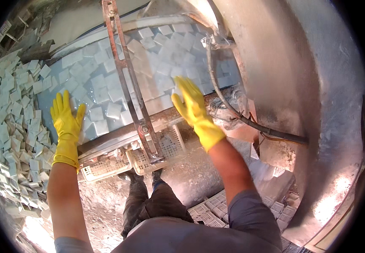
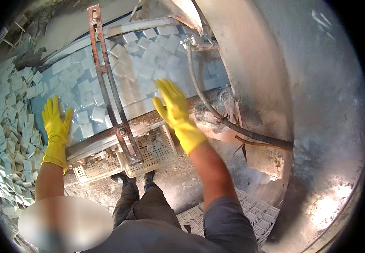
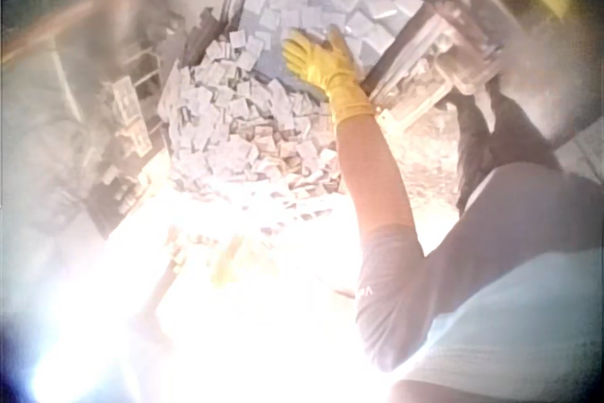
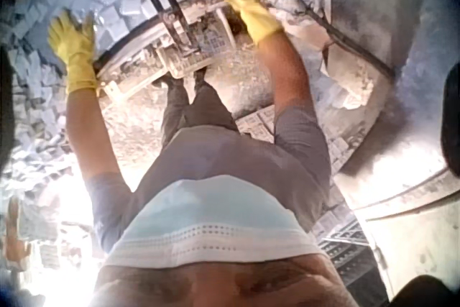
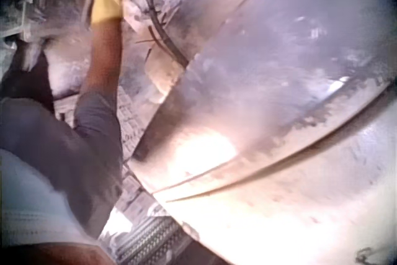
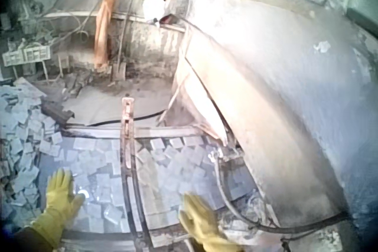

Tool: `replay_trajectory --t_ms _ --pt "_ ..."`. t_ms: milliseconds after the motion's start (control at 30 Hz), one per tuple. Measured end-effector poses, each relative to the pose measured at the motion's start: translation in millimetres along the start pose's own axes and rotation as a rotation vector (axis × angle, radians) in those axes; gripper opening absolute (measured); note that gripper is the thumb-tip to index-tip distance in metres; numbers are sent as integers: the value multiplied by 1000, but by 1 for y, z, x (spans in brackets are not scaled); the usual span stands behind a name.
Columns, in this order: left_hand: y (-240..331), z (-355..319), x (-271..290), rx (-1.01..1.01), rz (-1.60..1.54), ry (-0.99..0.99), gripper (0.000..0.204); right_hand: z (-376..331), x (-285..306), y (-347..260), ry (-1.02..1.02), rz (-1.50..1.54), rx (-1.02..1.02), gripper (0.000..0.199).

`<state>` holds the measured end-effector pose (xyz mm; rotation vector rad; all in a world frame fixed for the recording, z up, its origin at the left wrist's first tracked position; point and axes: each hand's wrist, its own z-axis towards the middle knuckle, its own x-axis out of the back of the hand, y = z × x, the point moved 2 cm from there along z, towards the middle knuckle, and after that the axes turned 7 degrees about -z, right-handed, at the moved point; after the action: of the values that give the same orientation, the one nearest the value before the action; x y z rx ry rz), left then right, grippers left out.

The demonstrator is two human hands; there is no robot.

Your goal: The person sorts light blue ceramic tile pieces from a large pile into a white plastic basket using both hands. They then carry the filled basket and place it on a stack of other baskets.

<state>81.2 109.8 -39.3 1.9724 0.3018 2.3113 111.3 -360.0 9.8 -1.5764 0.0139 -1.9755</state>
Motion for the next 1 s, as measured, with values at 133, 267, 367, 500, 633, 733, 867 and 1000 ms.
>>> replay_trajectory --t_ms 133,267,367,500,633,733,867,1000 --pt "-6 -3 -8 -50 -30 40 86 6 -43 5 -41 -301 29 67" --pt "-10 -3 -6 8 -7 15 90 -34 -53 -24 -27 -313 -247 78" --pt "-1 -1 -3 27 -21 -4 90 -24 -68 -22 23 -414 -413 76" --pt "5 -1 -1 33 -65 21 88 4 -96 -34 -27 -566 -700 75" --pt "0 -9 -7 14 -51 10 87 -23 -76 -28 -1 -404 -448 61" --pt "1 -1 -4 10 -67 44 88 -28 -36 -2 11 -389 -327 38" --pt "4 2 -4 26 -63 38 88 -34 -11 33 128 -342 -514 27" --pt "6 1 -6 17 -74 41 89 -53 -21 7 191 -435 -358 41"
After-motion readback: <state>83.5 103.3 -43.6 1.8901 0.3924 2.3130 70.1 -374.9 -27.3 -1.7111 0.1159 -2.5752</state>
